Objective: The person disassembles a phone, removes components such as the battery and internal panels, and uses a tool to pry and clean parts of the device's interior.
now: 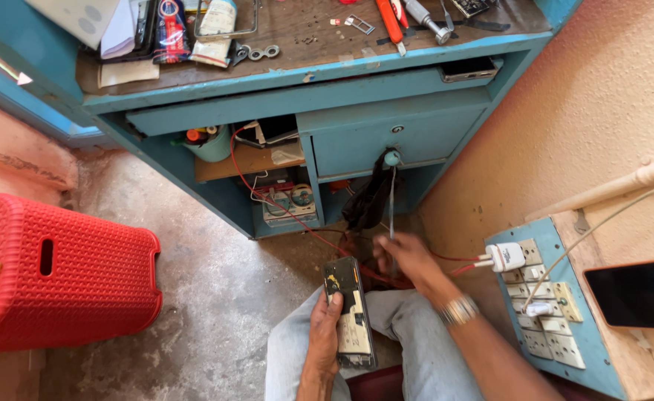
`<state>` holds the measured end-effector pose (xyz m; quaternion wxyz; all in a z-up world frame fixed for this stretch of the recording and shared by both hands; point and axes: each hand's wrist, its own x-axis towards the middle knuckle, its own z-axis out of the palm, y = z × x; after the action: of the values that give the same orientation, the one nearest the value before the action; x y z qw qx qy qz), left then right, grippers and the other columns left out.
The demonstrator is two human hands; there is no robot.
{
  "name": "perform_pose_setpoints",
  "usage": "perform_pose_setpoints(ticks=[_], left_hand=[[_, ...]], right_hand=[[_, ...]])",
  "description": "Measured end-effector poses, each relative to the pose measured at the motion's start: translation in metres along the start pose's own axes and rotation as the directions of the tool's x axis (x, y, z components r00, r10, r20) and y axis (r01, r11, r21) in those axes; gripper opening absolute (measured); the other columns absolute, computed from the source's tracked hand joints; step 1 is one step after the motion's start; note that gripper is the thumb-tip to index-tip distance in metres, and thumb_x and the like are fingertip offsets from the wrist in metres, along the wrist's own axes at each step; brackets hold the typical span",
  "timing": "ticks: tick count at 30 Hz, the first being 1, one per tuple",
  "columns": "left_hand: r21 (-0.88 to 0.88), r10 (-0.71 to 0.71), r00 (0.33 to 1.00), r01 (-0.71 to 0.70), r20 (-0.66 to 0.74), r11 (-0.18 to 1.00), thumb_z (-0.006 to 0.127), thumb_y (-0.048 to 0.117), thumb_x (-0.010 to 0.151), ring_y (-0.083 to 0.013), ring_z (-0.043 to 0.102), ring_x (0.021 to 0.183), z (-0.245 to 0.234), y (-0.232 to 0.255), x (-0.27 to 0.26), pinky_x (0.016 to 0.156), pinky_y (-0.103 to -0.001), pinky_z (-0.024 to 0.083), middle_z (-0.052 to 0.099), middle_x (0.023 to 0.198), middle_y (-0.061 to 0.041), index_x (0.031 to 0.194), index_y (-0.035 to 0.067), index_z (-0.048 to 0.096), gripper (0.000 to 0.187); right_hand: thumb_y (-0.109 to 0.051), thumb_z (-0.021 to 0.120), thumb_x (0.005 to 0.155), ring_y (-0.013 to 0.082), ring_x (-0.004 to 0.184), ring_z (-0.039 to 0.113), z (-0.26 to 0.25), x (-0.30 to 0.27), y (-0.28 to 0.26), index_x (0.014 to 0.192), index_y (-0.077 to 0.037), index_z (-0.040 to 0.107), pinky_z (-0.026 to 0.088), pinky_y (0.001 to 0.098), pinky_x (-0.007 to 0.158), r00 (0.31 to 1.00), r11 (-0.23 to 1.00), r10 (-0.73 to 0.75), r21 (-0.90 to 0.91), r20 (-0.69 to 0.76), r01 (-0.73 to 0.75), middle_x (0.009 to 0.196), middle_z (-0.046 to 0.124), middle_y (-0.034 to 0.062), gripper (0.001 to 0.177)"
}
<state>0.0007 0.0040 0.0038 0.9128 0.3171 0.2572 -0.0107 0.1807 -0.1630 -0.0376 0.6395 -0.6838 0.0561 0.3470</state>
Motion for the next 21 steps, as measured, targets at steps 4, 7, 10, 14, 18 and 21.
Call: perform_pose_setpoints(ticks=[4,7,10,14,18,21], left_hand=[[-0.028,0.035,0.998,-0.034,0.042,0.999,0.064,0.031,0.098,-0.0053,0.065,0.074,0.0,-0.002,-0.002,0.062,-0.022,0.056,0.07,0.092,0.002,0.128,0.006,0.06,0.039],[0.019,0.039,0.997,-0.04,0.06,0.999,0.065,0.034,0.099,-0.0045,0.064,0.071,0.003,-0.001,-0.003,0.06,-0.021,0.055,0.07,0.09,0.002,0.127,0.006,0.063,0.04],[-0.007,-0.001,0.999,0.001,0.045,1.0,0.065,0.035,0.096,-0.0048,0.065,0.07,0.008,-0.001,-0.002,0.059,-0.022,0.055,0.07,0.089,0.003,0.125,0.009,0.064,0.039],[0.04,-0.005,0.992,0.0,0.122,0.999,0.066,0.036,0.099,-0.0052,0.064,0.067,0.018,-0.002,0.01,0.057,-0.022,0.054,0.069,0.087,0.002,0.124,0.006,0.065,0.039],[0.034,-0.039,0.99,0.034,0.139,0.999,0.066,0.036,0.097,-0.0033,0.065,0.071,0.025,-0.005,0.014,0.061,-0.021,0.055,0.071,0.092,0.003,0.127,0.008,0.064,0.041],[0.034,-0.052,0.986,0.047,0.156,0.998,0.065,0.036,0.096,-0.0031,0.065,0.071,0.022,-0.008,0.016,0.061,-0.021,0.055,0.071,0.092,0.004,0.128,0.008,0.063,0.042]], right_hand=[[-0.043,0.061,0.099,0.0062,0.073,0.056,-0.004,-0.093,0.003,0.102,0.0,0.079,0.047,0.0231,0.067,0.997,0.986,-0.057,-0.154,0.045,0.063,0.079,0.064,-0.0005,0.047],[-0.044,0.061,0.099,0.007,0.063,0.041,-0.008,-0.125,-0.003,0.105,-0.001,0.082,0.035,0.025,0.056,0.999,0.967,0.032,-0.251,-0.013,-0.034,0.07,0.047,-0.0026,0.049],[-0.038,0.064,0.097,0.0059,0.062,0.043,-0.009,-0.129,-0.017,0.116,-0.001,0.08,0.038,0.0237,0.056,0.998,0.98,-0.063,-0.193,-0.013,0.059,0.074,0.05,-0.0046,0.045],[-0.025,0.067,0.095,0.008,0.073,0.06,0.001,-0.125,-0.036,0.134,-0.001,0.068,0.05,0.0217,0.068,0.995,0.989,-0.1,0.11,-0.012,0.101,0.089,0.063,-0.0016,0.045],[-0.021,0.066,0.092,0.0163,0.094,0.077,0.008,-0.12,-0.047,0.133,-0.003,0.061,0.062,0.0269,0.085,0.975,0.936,-0.216,0.274,-0.048,0.22,0.105,0.076,0.0061,0.045],[-0.021,0.068,0.095,0.0218,0.092,0.078,0.01,-0.113,-0.045,0.117,0.001,0.057,0.063,0.0319,0.077,0.965,0.922,-0.233,0.288,-0.118,0.258,0.104,0.079,0.0104,0.032]])
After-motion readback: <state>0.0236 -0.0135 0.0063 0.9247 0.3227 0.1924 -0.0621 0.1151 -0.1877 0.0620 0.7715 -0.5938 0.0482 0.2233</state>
